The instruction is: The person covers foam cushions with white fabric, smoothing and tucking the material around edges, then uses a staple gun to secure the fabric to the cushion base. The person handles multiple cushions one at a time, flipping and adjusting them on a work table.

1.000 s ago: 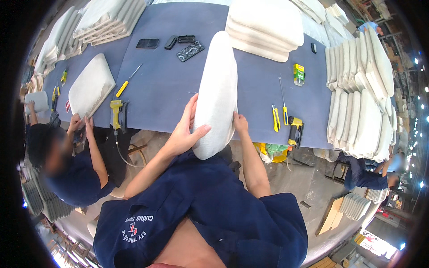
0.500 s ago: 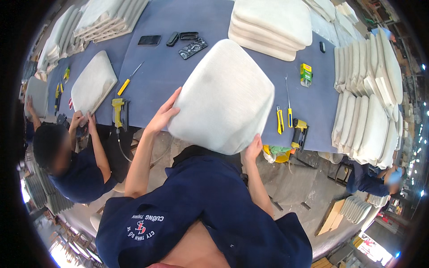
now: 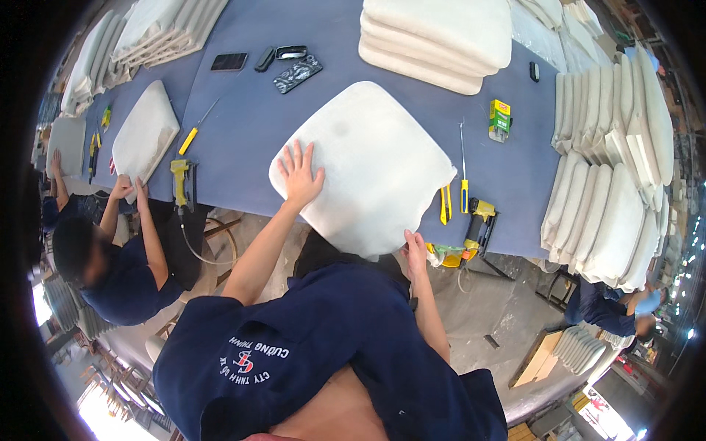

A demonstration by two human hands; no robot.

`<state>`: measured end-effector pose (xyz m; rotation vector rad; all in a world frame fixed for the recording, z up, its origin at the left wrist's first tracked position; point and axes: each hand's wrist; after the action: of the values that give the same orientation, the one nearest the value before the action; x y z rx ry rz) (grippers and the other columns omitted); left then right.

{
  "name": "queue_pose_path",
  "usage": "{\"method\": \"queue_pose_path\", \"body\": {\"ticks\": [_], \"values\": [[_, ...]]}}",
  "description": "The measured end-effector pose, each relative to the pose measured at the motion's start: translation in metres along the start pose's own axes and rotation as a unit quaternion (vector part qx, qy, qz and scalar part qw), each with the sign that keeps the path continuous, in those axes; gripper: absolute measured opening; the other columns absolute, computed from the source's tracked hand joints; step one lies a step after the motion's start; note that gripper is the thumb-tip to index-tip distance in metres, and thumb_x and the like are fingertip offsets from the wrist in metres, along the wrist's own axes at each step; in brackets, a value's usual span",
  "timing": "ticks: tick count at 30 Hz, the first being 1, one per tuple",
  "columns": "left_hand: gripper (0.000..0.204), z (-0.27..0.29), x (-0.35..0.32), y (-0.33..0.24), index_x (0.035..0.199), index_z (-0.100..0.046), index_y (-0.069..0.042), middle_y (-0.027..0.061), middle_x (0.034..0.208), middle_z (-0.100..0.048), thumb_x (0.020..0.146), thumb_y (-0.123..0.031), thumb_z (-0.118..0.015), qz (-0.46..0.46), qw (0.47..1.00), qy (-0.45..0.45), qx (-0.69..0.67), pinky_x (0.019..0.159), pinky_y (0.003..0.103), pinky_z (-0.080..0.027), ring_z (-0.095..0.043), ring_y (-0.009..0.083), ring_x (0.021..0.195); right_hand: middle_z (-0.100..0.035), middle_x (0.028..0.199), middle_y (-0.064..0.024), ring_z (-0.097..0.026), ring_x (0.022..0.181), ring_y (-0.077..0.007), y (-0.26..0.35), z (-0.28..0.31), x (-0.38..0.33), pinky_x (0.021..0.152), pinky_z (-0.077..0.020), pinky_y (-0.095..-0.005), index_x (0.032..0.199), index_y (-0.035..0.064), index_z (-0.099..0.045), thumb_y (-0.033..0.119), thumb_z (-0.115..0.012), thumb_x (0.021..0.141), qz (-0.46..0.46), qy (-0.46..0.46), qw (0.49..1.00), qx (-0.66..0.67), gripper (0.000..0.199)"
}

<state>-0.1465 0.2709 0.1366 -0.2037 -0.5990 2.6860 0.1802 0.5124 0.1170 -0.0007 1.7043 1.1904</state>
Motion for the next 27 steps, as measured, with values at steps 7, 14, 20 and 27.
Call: {"method": "queue_pose_path", "body": {"ticks": [7,14,20,27], "values": [[0.067,-0.01,0.023,-0.015,0.158,-0.049,-0.018,0.0215,0.171,-0.033,0.095,-0.036,-0.066,0.026,0.997,-0.046,0.055,0.127,0.07,-0.012,-0.02,0.0458,0.161,-0.069,0.099,0.0047,-0.066,0.088,-0.0099,0.049,0.031,0.073,0.068,-0.0496,-0.0272,0.119,0.0139,-0.065,0.047,-0.068,0.106,0.043,0.009,0.998,0.05,0.035],[0.054,-0.035,0.188,-0.025,0.156,-0.054,-0.02,0.022,0.168,-0.043,0.106,-0.039,-0.055,-0.072,0.997,0.011,-0.019,0.126,0.065,-0.027,-0.031,0.047,0.158,-0.073,0.127,-0.0079,-0.07,0.114,-0.0184,0.093,0.028,0.119,0.095,-0.0574,-0.0365,0.139,0.0038,-0.063,0.042,-0.073,0.104,0.034,-0.023,0.992,0.118,0.053],[0.058,-0.04,0.313,-0.063,0.161,-0.051,-0.027,0.0137,0.175,-0.035,0.113,-0.054,-0.032,-0.027,0.992,0.108,0.06,0.129,0.065,-0.023,-0.023,0.0394,0.164,-0.067,0.146,-0.0133,-0.065,0.13,-0.0238,0.136,-0.003,0.107,0.109,-0.0521,-0.0393,0.152,-0.004,-0.055,0.038,-0.074,0.104,0.03,-0.037,0.995,0.085,0.067],[0.063,-0.078,0.308,-0.09,0.169,-0.037,-0.023,0.0112,0.18,-0.024,0.115,-0.052,-0.025,-0.039,0.982,0.181,0.028,0.131,0.062,-0.017,-0.018,0.0342,0.167,-0.068,0.144,-0.0146,-0.063,0.132,-0.0245,0.126,0.029,0.124,0.111,-0.0477,-0.0383,0.148,-0.0042,-0.059,0.041,-0.071,0.106,-0.002,-0.03,0.997,-0.071,0.063]]}}
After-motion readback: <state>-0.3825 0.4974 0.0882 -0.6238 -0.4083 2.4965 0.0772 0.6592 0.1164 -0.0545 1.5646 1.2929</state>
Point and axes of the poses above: each hand's wrist, its own x-axis towards the middle knuckle, its own z-axis out of the back of the hand, y = z × x
